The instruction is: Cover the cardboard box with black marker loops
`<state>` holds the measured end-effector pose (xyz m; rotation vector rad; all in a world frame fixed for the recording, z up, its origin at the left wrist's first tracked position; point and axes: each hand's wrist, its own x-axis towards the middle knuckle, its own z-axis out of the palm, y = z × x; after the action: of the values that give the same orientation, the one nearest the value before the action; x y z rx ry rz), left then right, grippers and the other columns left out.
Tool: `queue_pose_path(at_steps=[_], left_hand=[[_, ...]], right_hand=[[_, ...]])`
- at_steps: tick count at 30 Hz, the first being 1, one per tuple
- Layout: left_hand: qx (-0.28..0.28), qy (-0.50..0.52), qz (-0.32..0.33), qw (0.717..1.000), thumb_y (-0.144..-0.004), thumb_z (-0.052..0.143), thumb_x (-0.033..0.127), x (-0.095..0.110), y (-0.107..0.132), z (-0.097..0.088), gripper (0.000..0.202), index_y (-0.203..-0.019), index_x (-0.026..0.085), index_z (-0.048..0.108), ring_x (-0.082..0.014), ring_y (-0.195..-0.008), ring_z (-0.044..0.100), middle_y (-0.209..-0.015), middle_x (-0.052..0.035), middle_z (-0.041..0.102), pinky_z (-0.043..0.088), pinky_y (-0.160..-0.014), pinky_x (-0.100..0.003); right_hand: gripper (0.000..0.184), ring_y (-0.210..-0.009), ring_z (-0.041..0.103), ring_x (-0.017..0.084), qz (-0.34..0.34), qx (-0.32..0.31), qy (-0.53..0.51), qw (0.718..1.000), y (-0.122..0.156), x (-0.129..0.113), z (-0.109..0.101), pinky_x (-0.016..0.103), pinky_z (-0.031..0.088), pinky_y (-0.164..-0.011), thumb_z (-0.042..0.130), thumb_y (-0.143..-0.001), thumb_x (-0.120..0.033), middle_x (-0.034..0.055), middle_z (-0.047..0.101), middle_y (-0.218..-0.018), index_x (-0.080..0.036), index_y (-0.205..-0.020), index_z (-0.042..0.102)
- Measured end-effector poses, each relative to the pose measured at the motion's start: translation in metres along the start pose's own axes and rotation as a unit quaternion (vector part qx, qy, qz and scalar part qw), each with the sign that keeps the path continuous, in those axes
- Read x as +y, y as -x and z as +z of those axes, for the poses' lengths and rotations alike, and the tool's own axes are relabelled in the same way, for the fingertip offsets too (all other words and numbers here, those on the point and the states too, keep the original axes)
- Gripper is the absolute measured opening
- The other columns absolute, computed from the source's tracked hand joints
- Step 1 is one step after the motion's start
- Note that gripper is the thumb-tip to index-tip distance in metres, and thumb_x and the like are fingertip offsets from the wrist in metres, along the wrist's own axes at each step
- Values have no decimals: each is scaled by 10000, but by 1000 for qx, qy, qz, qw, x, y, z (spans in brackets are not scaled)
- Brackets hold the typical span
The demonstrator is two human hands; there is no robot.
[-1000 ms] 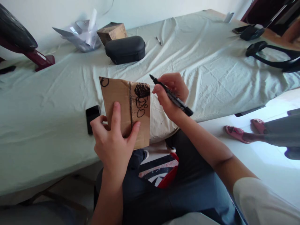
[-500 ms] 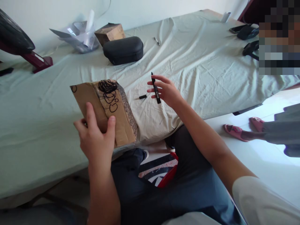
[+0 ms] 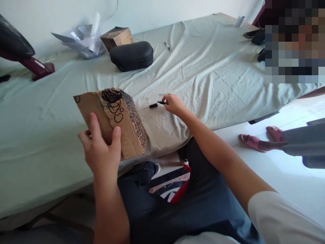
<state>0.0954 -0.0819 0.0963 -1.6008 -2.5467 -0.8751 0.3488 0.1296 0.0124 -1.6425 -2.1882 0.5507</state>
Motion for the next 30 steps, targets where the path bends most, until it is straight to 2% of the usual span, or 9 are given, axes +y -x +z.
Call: queue_pose_path(at_steps=[2,7,11,16,19,22,26,30], left_hand=[[2,-1,1,1000,-1046,762,413,0,0,0,889,-1832,275,369,-482,-1546,589,-1583,-244,556,506,-1262,-756],[-6,-4,3,1000,-1082,690,468,0,0,0,832,-1830,287,373,-481,-1533,590,-1574,-248,548,544,-1225,-732],[4,-2,5,1000,-1056,700,473,-4,-1,3,850,-1826,312,379,-454,-1495,603,-1559,-223,564,522,-1242,-711],[9,-1,7,1000,-1019,725,460,-6,-3,6,879,-1820,283,408,-490,-1468,619,-1508,-227,583,542,-1199,-744],[12,-1,8,1000,-1020,714,469,-4,-3,5,873,-1818,280,413,-487,-1465,623,-1502,-225,589,545,-1198,-742],[8,2,6,1000,-1028,694,482,-3,-2,4,877,-1824,265,398,-495,-1475,616,-1506,-236,590,537,-1199,-758],[7,1,8,1000,-1029,681,513,-4,-1,4,885,-1830,283,386,-491,-1480,611,-1510,-232,583,531,-1205,-760],[8,0,6,1000,-1016,684,530,-6,-2,5,892,-1827,300,393,-497,-1458,620,-1505,-223,579,533,-1191,-773]], right_hand=[[470,-1154,708,301,3,-19,21,1000,-1,0,1,398,545,-959,606,-908,-30,165,801,-1295,-159,-1298,833],[453,-1167,711,297,-14,-48,31,998,-3,-1,3,392,539,-971,603,-938,-50,155,815,-1301,-162,-1307,841],[464,-1257,684,327,-22,-38,36,998,-3,-6,11,410,533,-1018,574,-985,-72,166,790,-1364,-161,-1360,831],[515,-1358,616,377,-30,-27,49,998,-1,-16,28,441,500,-1090,537,-1002,-73,203,727,-1445,-131,-1447,790],[566,-1424,536,432,-36,-12,62,997,2,-23,38,520,458,-1138,562,-1055,-191,231,643,-1571,-131,-1607,669],[597,-1466,462,462,-66,-7,95,993,5,-29,47,587,386,-1181,551,-1116,-317,220,580,-1662,-186,-1698,577],[506,-1463,455,452,-92,-12,130,987,5,-36,58,578,351,-1166,485,-1164,-314,199,593,-1653,-201,-1635,632],[420,-1439,477,433,-99,-7,136,986,3,-43,64,533,361,-1122,494,-1179,-320,201,620,-1599,-183,-1523,691]])
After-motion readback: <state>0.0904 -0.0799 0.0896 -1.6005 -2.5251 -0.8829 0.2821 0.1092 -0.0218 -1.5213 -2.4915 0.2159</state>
